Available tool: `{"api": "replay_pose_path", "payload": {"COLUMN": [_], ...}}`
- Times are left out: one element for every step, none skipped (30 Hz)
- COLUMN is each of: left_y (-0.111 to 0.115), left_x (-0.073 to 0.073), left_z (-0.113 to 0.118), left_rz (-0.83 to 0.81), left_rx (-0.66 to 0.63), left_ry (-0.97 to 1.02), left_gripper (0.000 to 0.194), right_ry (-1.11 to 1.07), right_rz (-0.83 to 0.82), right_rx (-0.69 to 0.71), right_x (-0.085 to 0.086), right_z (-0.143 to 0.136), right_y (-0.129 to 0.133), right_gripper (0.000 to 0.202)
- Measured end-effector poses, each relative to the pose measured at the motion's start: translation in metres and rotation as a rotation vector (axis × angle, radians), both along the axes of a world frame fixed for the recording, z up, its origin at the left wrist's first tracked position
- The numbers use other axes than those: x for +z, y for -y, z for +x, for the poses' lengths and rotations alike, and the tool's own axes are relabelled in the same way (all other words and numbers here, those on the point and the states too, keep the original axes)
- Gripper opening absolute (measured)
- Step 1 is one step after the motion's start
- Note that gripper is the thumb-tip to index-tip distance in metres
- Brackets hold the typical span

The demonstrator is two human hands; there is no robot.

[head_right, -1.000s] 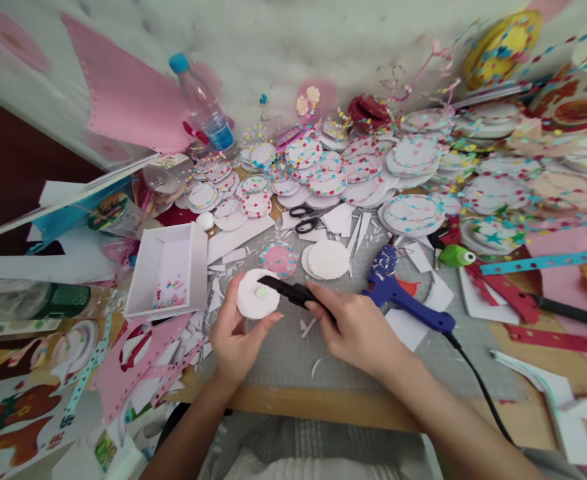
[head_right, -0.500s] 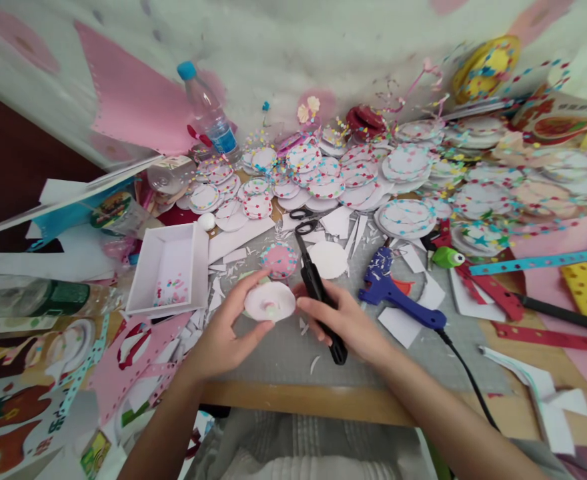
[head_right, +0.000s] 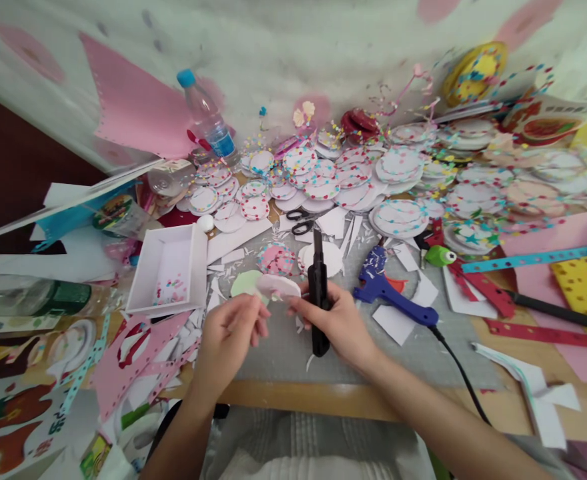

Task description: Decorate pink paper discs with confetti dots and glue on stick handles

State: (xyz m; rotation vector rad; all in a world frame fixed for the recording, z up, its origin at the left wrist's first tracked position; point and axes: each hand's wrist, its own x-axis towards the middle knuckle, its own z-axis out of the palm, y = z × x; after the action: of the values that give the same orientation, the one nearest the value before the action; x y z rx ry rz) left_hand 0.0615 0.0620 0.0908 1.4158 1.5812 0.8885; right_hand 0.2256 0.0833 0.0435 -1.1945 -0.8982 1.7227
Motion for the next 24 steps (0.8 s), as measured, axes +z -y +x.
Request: {"api": "replay_pose_path", "payload": {"left_y": [-0.001,-0.002,-0.004,-0.006,-0.007,-0.009,-0.01,-0.011,-0.012,-0.012,-0.013,-0.013,-0.013,-0.013,-0.014,-0.014,-0.014,-0.014,-0.013,-0.013,-0.013,-0.012,-0.011,-0.011], "left_x": [-0.001,-0.003,-0.005,-0.006,-0.008,-0.009,-0.011,-0.012,-0.012,-0.013,-0.013,-0.014,-0.015,-0.015,-0.016,-0.017,-0.017,-0.017,-0.017,-0.017,-0.016,-0.016,-0.015,-0.015], "left_z": [0.002,0.005,0.006,0.007,0.007,0.007,0.006,0.006,0.005,0.004,0.003,0.003,0.002,0.002,0.002,0.002,0.002,0.002,0.002,0.002,0.002,0.003,0.003,0.003], "left_rz": [-0.084,-0.133,-0.155,-0.164,-0.164,-0.16,-0.157,-0.157,-0.162,-0.172,-0.184,-0.197,-0.21,-0.22,-0.226,-0.228,-0.226,-0.22,-0.205,-0.184,-0.159,-0.132,-0.104,-0.077], "left_rx": [-0.022,-0.025,-0.012,0.0,0.005,0.002,-0.008,-0.022,-0.037,-0.048,-0.052,-0.052,-0.048,-0.042,-0.037,-0.033,-0.032,-0.034,-0.038,-0.045,-0.054,-0.065,-0.076,-0.085], "left_ry": [0.034,0.053,0.059,0.061,0.067,0.077,0.093,0.113,0.135,0.156,0.175,0.191,0.204,0.211,0.213,0.207,0.194,0.175,0.146,0.109,0.068,0.026,-0.014,-0.053], "left_gripper": [0.037,0.04,0.041,0.042,0.043,0.043,0.042,0.041,0.039,0.038,0.037,0.037,0.036,0.036,0.036,0.035,0.035,0.035,0.034,0.034,0.034,0.034,0.034,0.034], "right_ry": [0.015,0.021,0.023,0.019,0.013,0.005,-0.005,-0.015,-0.026,-0.035,-0.04,-0.041,-0.037,-0.029,-0.02,-0.015,-0.016,-0.022,-0.03,-0.037,-0.043,-0.046,-0.048,-0.05], "right_rz": [0.011,0.022,0.028,0.03,0.028,0.02,0.009,-0.002,-0.01,-0.016,-0.019,-0.021,-0.022,-0.022,-0.022,-0.023,-0.025,-0.027,-0.03,-0.032,-0.036,-0.039,-0.044,-0.051], "right_rx": [0.029,0.055,0.076,0.093,0.105,0.113,0.119,0.121,0.121,0.117,0.112,0.109,0.106,0.103,0.102,0.102,0.101,0.103,0.107,0.113,0.117,0.121,0.123,0.122], "right_x": [0.0,0.001,0.001,0.002,0.002,0.003,0.003,0.003,0.003,0.002,0.002,0.001,0.001,0.001,0.0,0.0,-0.001,-0.001,-0.002,-0.003,-0.004,-0.005,-0.005,-0.006], "right_z": [-0.001,-0.002,-0.003,-0.004,-0.005,-0.005,-0.006,-0.006,-0.006,-0.006,-0.006,-0.006,-0.006,-0.006,-0.007,-0.007,-0.007,-0.008,-0.008,-0.008,-0.008,-0.008,-0.008,-0.007], "right_y": [0.001,0.002,0.002,0.003,0.003,0.003,0.003,0.003,0.003,0.003,0.003,0.003,0.003,0.003,0.003,0.003,0.004,0.004,0.004,0.003,0.003,0.003,0.003,0.003], "right_gripper": [0.031,0.031,0.031,0.031,0.032,0.032,0.033,0.034,0.034,0.034,0.033,0.032,0.032,0.032,0.033,0.034,0.034,0.034,0.034,0.033,0.033,0.033,0.033,0.033]}}
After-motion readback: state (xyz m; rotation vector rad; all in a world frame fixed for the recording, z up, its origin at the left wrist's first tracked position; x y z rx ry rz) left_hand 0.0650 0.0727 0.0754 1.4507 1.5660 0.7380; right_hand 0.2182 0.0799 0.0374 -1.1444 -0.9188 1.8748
